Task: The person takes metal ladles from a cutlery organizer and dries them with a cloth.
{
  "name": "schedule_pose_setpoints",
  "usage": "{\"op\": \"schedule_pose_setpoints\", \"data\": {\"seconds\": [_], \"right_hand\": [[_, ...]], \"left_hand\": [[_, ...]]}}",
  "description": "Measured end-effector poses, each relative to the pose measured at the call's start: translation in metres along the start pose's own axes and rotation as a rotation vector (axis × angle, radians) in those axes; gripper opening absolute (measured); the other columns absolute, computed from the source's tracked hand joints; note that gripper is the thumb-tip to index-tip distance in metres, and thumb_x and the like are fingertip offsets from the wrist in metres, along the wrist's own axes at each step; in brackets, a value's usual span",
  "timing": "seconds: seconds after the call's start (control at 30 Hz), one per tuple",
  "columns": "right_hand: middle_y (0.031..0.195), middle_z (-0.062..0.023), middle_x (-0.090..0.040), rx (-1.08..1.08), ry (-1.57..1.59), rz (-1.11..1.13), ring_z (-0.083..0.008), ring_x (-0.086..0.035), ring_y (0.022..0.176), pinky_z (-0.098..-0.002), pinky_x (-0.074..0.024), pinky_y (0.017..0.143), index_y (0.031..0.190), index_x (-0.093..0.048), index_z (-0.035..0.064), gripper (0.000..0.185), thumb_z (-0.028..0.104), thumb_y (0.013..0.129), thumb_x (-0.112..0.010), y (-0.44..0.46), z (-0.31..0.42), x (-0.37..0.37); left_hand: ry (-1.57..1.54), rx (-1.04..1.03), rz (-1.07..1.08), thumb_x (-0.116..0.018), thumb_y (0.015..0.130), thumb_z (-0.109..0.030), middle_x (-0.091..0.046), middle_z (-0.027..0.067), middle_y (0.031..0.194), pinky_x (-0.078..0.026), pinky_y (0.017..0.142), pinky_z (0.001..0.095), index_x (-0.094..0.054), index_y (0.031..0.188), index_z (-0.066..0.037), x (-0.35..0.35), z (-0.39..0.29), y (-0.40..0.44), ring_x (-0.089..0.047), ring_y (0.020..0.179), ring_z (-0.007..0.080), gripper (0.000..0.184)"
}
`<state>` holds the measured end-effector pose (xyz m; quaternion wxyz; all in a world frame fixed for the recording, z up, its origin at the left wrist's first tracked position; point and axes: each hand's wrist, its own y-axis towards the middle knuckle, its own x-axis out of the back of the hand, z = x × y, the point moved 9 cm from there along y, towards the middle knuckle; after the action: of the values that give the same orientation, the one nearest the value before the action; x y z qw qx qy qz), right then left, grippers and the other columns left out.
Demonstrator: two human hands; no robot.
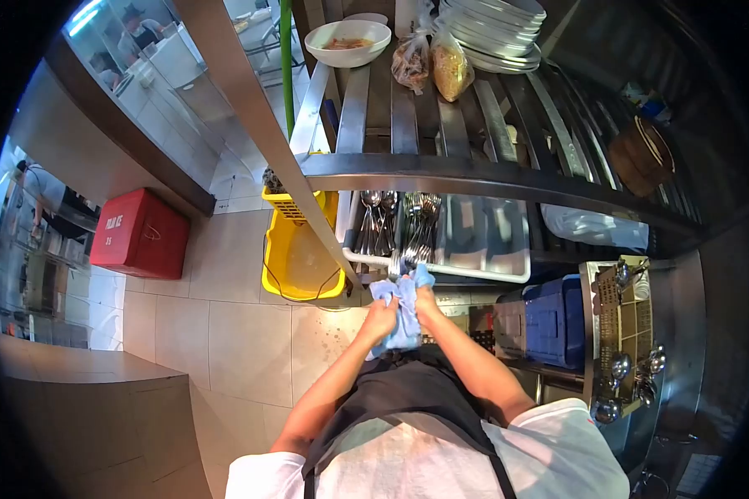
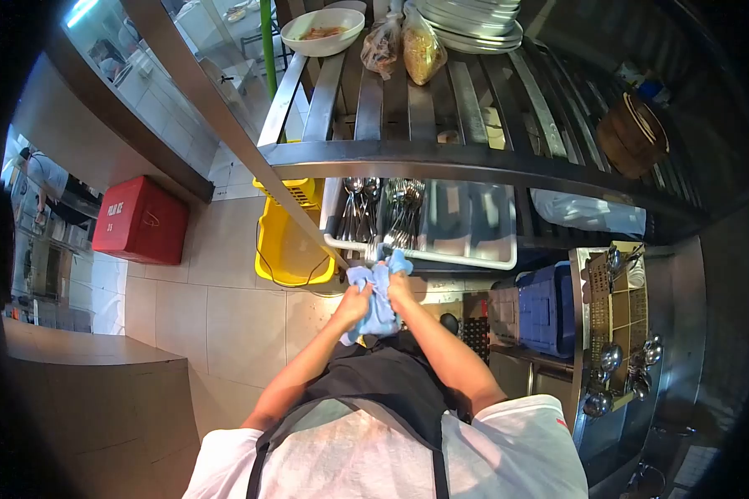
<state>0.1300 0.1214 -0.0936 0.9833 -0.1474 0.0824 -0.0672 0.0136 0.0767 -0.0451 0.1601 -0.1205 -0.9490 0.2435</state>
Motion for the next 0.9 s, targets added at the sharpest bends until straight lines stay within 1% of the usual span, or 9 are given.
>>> {"op": "schedule_pose_setpoints", "data": {"seconds": [0.07,0.1,0.17,0.37,0.57,0.63,0.7,0.8,0.9], "right_hand": [[0.078,-0.0012,-0.05,-0.264,0.285,0.111,-0.0105,-0.049,0.064,-0.026,-0.0427,0.054,0.107,-0.033,0.0163,0.031,0.017,0.082,-0.052,0.014,0.004,0.006],[0.076,-0.0033,-0.054,-0.11,0.054,-0.125,-0.0143,-0.052,0.062,-0.0306,-0.0453,0.056,0.107,-0.041,0.0133,0.028,0.019,0.082,-0.052,0.026,0.022,0.023],[0.076,-0.0046,-0.059,-0.549,0.283,0.146,-0.0191,-0.056,0.066,-0.0341,-0.0472,0.062,0.088,-0.057,0.0056,0.025,0.029,0.082,-0.05,0.056,0.01,0.023],[0.101,-0.011,-0.055,-0.663,0.435,0.325,-0.0239,-0.054,0.09,-0.0398,-0.0441,0.077,0.108,-0.047,0.0053,0.052,0.048,0.084,-0.031,0.015,0.002,0.015],[0.102,-0.0081,-0.054,-0.468,0.677,0.164,-0.0199,-0.052,0.093,-0.0359,-0.0398,0.085,0.111,-0.043,0.0036,0.049,0.041,0.08,-0.046,-0.029,0.038,-0.019],[0.099,-0.0065,-0.054,-0.11,0.513,-0.015,-0.0171,-0.05,0.093,-0.0327,-0.0394,0.083,0.114,-0.041,0.002,0.052,0.036,0.078,-0.055,-0.014,0.041,-0.009],[0.085,-0.0026,-0.055,0.026,0.306,-0.09,-0.0131,-0.051,0.077,-0.0297,-0.0435,0.068,0.1,-0.049,0.0066,0.034,0.03,0.078,-0.057,0.004,0.032,0.007],[0.07,-0.0032,-0.052,0.29,-0.196,-0.599,-0.0126,-0.041,0.061,-0.0306,-0.0371,0.056,0.071,-0.05,0.004,0.029,0.03,0.074,-0.063,-0.016,0.099,0.048],[0.066,-0.0061,-0.054,0.17,-0.122,-0.682,-0.0189,-0.047,0.059,-0.0323,-0.0397,0.06,0.068,-0.051,0.0019,0.031,0.028,0.068,-0.069,-0.016,0.1,0.053]], "left_hand": [[0.002,0.048,-0.153,-0.041,0.085,-0.031,-0.059,0.0171,0.087,-0.04,0.075,0.0339,-0.055,0.092,0.003,-0.01,0.056,0.022,-0.055,0.085,0.0246,0.037],[0.004,0.071,-0.146,-0.041,0.085,-0.031,-0.059,0.0171,0.087,-0.04,0.075,0.0339,-0.055,0.092,0.003,-0.005,0.059,0.012,-0.055,0.085,0.0246,0.037],[-0.469,0.125,0.049,-0.038,0.087,-0.027,-0.057,0.0072,0.081,-0.043,0.066,0.0294,-0.051,0.096,-0.001,-0.016,0.041,-0.004,-0.055,0.072,0.0166,0.031],[-0.599,0.054,0.001,-0.032,0.088,-0.03,-0.055,0.0079,0.09,-0.042,0.074,0.0292,-0.049,0.099,-0.001,0.018,0.024,0.005,-0.053,0.083,0.0158,0.035],[-0.245,0.069,0.099,-0.036,0.085,-0.028,-0.055,0.0104,0.092,-0.04,0.075,0.0277,-0.048,0.102,0.003,0.009,-0.012,-0.005,-0.051,0.085,0.0158,0.037],[-0.418,0.063,0.232,-0.036,0.085,-0.027,-0.056,0.0087,0.084,-0.04,0.07,0.0278,-0.05,0.095,0.003,-0.012,-0.018,-0.005,-0.051,0.076,0.0149,0.035],[-0.101,0.004,0.312,-0.038,0.085,-0.028,-0.057,0.0091,0.079,-0.041,0.069,0.0296,-0.053,0.089,0.006,-0.023,-0.004,0.0,-0.052,0.074,0.0151,0.037],[0.261,-0.463,-0.188,-0.045,0.082,-0.024,-0.057,0.0224,0.08,-0.041,0.067,0.0386,-0.052,0.085,0.004,0.005,-0.061,-0.049,-0.057,0.076,0.0312,0.029],[0.256,-0.354,-0.039,-0.047,0.08,-0.017,-0.054,0.0259,0.074,-0.042,0.062,0.0416,-0.054,0.086,0.001,-0.002,-0.059,-0.054,-0.053,0.074,0.0391,0.02]]}}
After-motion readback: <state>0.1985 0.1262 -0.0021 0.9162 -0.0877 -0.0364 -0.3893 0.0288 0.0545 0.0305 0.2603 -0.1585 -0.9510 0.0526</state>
